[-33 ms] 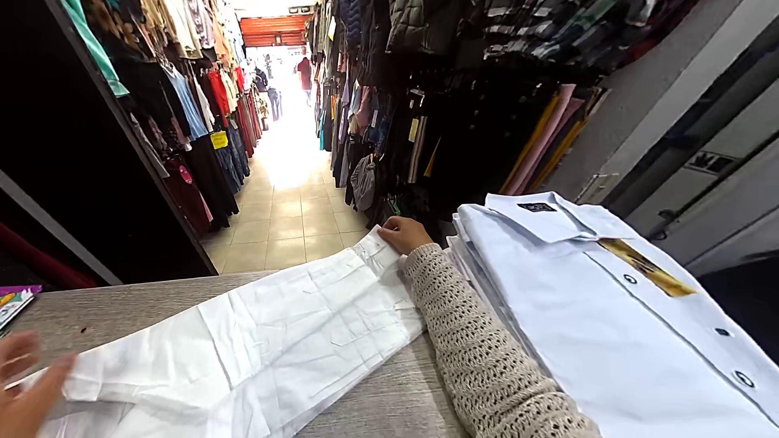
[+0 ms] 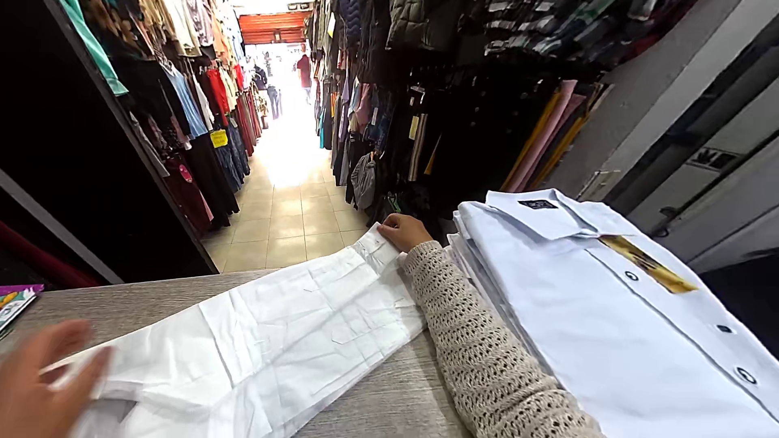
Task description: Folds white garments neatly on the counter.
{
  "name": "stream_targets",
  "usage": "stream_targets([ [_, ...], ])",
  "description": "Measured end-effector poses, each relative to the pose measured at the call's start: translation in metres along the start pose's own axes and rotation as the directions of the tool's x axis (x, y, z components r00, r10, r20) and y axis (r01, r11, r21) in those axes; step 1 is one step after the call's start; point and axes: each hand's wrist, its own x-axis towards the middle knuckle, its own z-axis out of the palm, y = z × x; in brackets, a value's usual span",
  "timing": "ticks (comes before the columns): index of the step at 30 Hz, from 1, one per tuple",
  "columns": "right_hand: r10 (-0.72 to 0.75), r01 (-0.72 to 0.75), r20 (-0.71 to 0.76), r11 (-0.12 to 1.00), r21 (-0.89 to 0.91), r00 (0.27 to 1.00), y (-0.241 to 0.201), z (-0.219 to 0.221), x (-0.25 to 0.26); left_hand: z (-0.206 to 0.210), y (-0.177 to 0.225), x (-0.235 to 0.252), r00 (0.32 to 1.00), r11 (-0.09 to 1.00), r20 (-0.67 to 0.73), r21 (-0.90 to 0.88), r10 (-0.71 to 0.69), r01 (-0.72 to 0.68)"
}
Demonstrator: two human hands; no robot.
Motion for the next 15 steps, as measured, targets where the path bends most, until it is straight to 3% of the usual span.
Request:
stream_targets([
  [3,0.070,-0.095,0.105,0.964,0.249,0.992,-0.004,0.000,0.001,0.042,0.069,-0.007,0.948,0.969,0.201,-0.066,0.248,-0.239],
  [5,0.061,-0.162,0.215,0.857,0.490,0.975,-0.007,-0.005,-0.004,0.078,0.073,-0.010,0.897,0.939,0.275,-0.102,0.345,-0.330],
  [7,0.080,-0.187,0.205,0.795,0.577,0.975,-0.013,-0.012,-0.011,0.106,0.061,-0.015,0.890,0.917,0.223,-0.129,0.398,-0.377],
  [9,0.156,-0.200,0.133,0.868,0.454,0.979,-0.008,-0.015,-0.009,0.117,0.051,-0.017,0.894,0.903,0.130,-0.103,0.428,-0.417],
  [11,0.229,-0.244,0.102,0.954,0.176,0.968,0.004,-0.011,-0.005,0.117,0.048,-0.021,0.907,0.909,0.062,-0.059,0.417,-0.414],
  [13,0.248,-0.242,0.135,0.968,-0.060,0.959,0.010,-0.006,-0.002,0.115,0.044,-0.023,0.917,0.917,0.034,-0.059,0.397,-0.394],
  [15,0.215,-0.182,0.201,0.968,-0.172,0.956,0.008,-0.004,0.000,0.116,0.037,-0.022,0.913,0.912,0.021,-0.067,0.407,-0.405],
])
